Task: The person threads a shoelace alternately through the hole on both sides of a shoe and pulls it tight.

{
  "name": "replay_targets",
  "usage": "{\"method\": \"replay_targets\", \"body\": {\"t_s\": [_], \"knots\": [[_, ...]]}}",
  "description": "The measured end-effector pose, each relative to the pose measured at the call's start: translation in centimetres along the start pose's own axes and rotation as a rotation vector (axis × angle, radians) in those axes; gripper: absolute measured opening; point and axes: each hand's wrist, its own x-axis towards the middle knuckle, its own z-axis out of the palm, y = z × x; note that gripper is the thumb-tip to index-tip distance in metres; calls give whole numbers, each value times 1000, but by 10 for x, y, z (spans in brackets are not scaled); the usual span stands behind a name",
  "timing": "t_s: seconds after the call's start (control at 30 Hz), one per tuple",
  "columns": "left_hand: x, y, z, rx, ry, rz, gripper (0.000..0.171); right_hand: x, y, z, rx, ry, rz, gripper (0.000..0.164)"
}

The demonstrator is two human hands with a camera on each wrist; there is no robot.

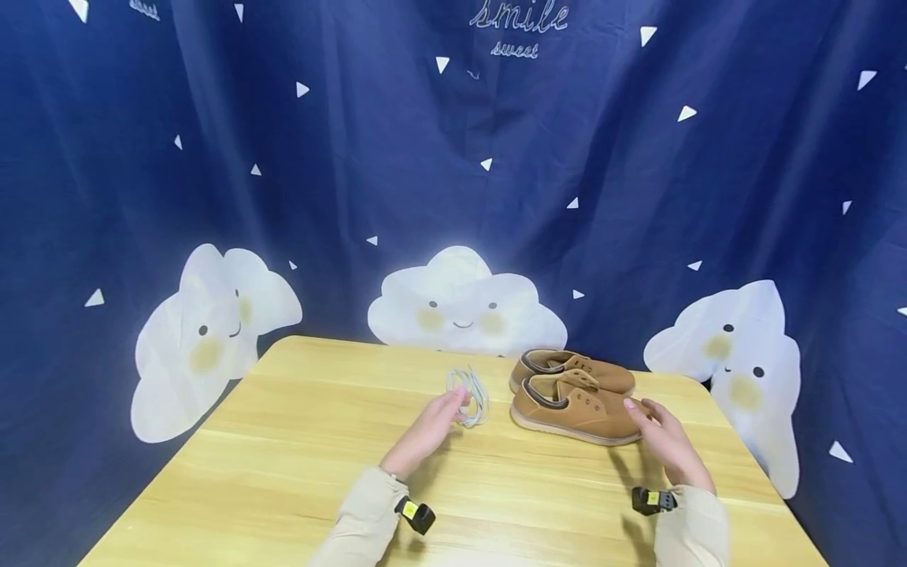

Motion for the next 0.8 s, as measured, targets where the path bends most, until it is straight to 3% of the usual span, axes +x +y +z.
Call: {"method": "replay_targets", "body": {"t_s": [0.23,0.33,0.53,0.67,0.8], "knots": [[9,-10,22,-274,-52,-98,69,3,15,-1,82,12,7,93],[16,-10,32,-386,-54,-117,66,4,18,-1,172,5,15,93],[32,-10,49,-598,-4,-175,66,5,24,3,415,1,27,90],[44,-12,59,-705,46,-207,68,9,28,5,450,11,37,90],[52,-14,67,-753,84,-243,71,10,31,4,465,16,43,90]]}}
